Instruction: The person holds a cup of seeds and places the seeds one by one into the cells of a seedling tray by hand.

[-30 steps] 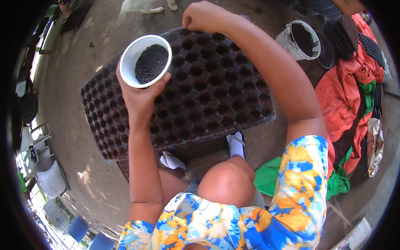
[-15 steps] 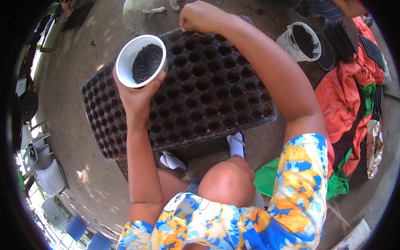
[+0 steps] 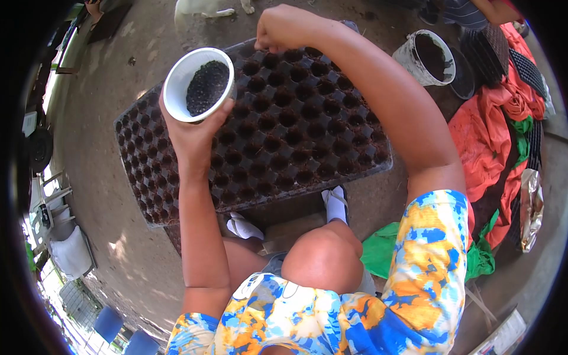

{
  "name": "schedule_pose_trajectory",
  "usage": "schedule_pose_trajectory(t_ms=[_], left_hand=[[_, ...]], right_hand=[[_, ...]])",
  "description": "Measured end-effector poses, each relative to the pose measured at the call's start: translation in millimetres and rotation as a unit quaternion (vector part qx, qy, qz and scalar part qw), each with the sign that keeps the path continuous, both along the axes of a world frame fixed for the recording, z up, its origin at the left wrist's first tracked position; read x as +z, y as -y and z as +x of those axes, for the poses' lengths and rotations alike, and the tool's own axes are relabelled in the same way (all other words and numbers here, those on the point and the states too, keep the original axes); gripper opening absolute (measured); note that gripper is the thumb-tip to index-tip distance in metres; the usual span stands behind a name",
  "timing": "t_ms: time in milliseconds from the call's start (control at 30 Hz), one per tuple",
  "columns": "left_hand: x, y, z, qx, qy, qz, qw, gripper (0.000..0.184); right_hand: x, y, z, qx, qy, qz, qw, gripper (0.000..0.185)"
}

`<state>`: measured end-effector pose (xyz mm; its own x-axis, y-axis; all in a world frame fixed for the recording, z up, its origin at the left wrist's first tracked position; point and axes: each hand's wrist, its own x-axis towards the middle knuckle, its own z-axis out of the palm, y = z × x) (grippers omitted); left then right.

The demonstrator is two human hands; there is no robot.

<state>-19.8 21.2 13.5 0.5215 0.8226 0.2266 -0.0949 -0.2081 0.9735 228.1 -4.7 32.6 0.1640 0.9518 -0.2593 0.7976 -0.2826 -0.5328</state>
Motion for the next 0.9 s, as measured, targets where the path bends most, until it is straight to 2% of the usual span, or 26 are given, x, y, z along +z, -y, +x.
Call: schedule_pose_trajectory(t_ms=[67, 167, 267, 333, 367, 400, 467, 567, 600, 633, 700, 800, 900], left_hand=[[0.2, -0.1, -0.1, 0.009, -0.009, -0.002, 1.000, 0.097], [-6.8, -1.8, 0.0, 0.004, -0.029, 0.036, 0.999, 0.096], [-6.5, 6.0, 4.6, -0.017, -0.043, 0.058, 0.997, 0.095], [-7.3, 10.9, 9.4, -0.028, -0.053, 0.073, 0.996, 0.098], [-8.0, 13.6, 12.6, -0.027, -0.060, 0.092, 0.994, 0.100], [-8.2, 16.2, 14.8, -0.012, -0.087, 0.117, 0.989, 0.102], [-6.3, 20.2, 15.9, -0.026, -0.080, 0.092, 0.992, 0.100], [-4.3, 15.9, 14.0, -0.023, -0.059, 0.064, 0.996, 0.096], [-4.0, 12.9, 11.6, -0.023, -0.043, 0.047, 0.998, 0.095], [-4.3, 9.5, 9.6, -0.023, -0.026, 0.030, 0.999, 0.094], [-8.4, 1.9, 5.7, 0.000, -0.022, 0.039, 0.999, 0.097], [-6.5, -1.9, 1.4, 0.009, -0.017, 0.029, 0.999, 0.096], [-6.1, -2.9, 0.7, 0.009, -0.010, 0.020, 1.000, 0.096]], right_hand=[[16.8, 8.9, -17.8, -0.022, 0.022, -0.053, 0.998, 0.019], [39.4, 13.9, -16.9, 0.028, 0.080, 0.154, 0.984, 0.021], [73.2, 23.3, -55.4, 0.103, 0.039, 0.124, 0.986, 0.019], [47.7, 21.6, -76.6, 0.234, 0.164, 0.157, 0.945, 0.016], [48.8, 26.3, -92.9, 0.197, 0.157, 0.127, 0.959, 0.015], [39.8, 24.4, -94.3, 0.207, 0.157, 0.151, 0.954, 0.014], [30.0, 18.3, -95.8, 0.228, 0.155, 0.200, 0.940, 0.015], [55.7, 19.2, -77.0, 0.153, 0.042, 0.181, 0.971, 0.014], [56.7, 19.8, -65.4, 0.131, -0.003, 0.227, 0.965, 0.014], [57.1, 20.1, -54.4, 0.103, -0.029, 0.225, 0.969, 0.013], [79.7, 22.6, -44.3, 0.030, -0.073, 0.080, 0.994, 0.017], [16.0, 20.8, -18.8, 0.047, 0.015, 0.127, 0.991, 0.013], [-2.3, 20.2, -15.5, 0.030, 0.061, 0.078, 0.995, 0.014]])
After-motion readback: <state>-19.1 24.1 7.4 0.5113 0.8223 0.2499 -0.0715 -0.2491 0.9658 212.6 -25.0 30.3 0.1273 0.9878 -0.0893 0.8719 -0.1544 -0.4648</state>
